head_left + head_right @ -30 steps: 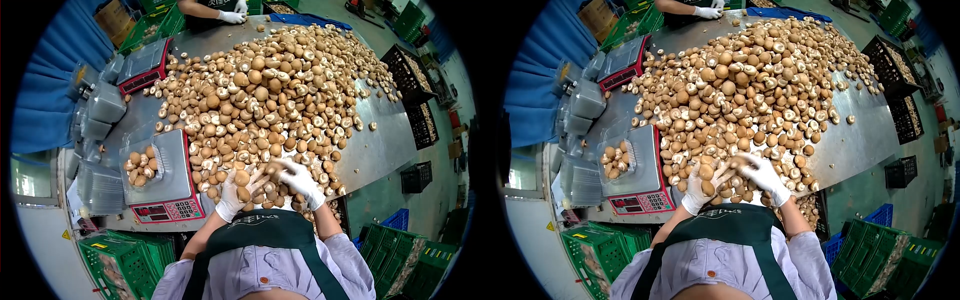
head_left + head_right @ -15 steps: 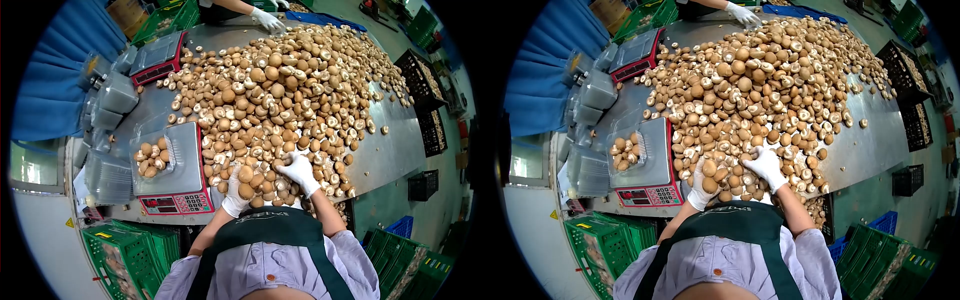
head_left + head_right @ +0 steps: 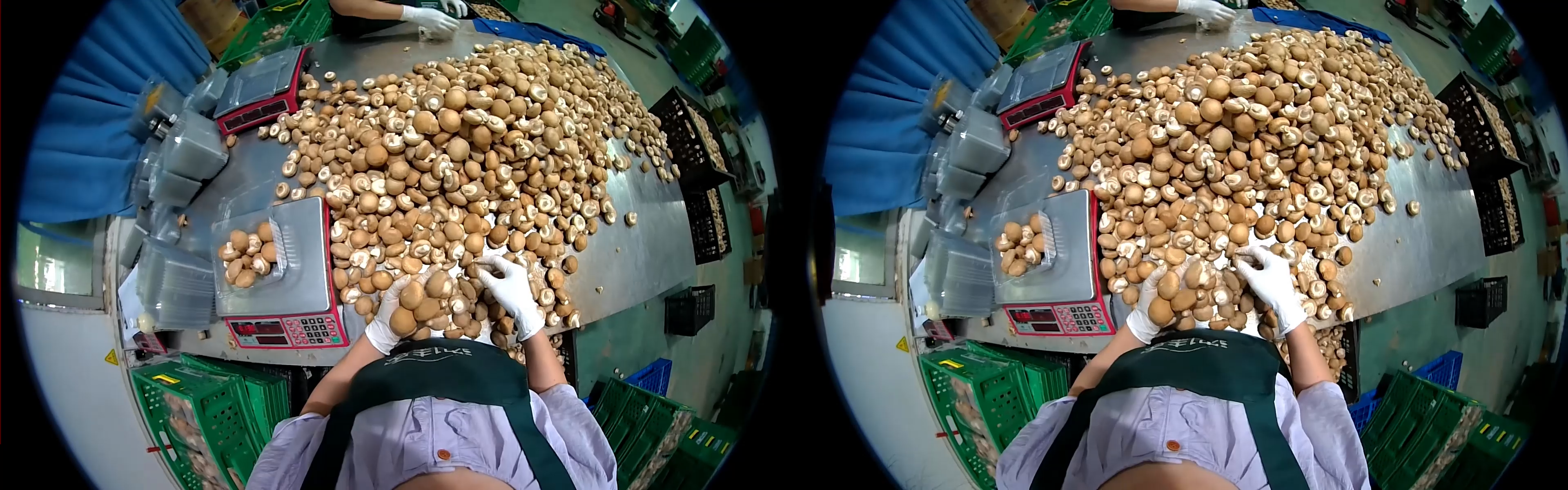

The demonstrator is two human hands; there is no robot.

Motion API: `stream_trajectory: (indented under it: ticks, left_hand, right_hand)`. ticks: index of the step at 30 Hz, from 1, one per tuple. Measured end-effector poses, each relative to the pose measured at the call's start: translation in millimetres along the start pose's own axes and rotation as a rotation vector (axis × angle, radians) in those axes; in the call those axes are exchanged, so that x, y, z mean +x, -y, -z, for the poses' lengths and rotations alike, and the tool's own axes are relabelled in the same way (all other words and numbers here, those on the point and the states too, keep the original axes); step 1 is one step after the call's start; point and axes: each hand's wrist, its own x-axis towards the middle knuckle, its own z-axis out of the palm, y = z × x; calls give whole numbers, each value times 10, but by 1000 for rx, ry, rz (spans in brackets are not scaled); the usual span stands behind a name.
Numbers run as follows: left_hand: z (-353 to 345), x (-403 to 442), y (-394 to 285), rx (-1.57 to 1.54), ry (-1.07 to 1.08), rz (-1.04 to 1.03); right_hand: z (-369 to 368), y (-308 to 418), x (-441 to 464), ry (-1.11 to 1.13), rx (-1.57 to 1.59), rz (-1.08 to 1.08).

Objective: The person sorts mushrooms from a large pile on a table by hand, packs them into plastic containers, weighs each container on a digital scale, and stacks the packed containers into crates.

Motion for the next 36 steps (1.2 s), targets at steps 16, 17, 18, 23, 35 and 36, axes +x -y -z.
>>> stream_trajectory:
  ticks: [16, 17, 18, 23, 35, 36]
  left_hand:
    - [-376, -348, -506, 113, -192, -380]
    - [-487, -372, -522, 112, -308, -420]
    - [-596, -401, -537, 111, -421, -463]
    - [-801, -788, -880, 237, -444, -570]
    - [-1289, -1673, -2157, 1782, -879, -1616]
    - [-1228, -1649, -2175, 2130, -960, -1503]
  right_hand:
    - [-50, -207, -309, -109, -617, 607]
    - [-56, -263, -285, -157, -626, 586]
    - [-58, -277, -250, -206, -634, 568]
    - [-182, -222, -258, -209, -516, 588]
    - [-535, 162, -418, 1, -429, 758]
    - [-574, 158, -417, 25, -424, 767]
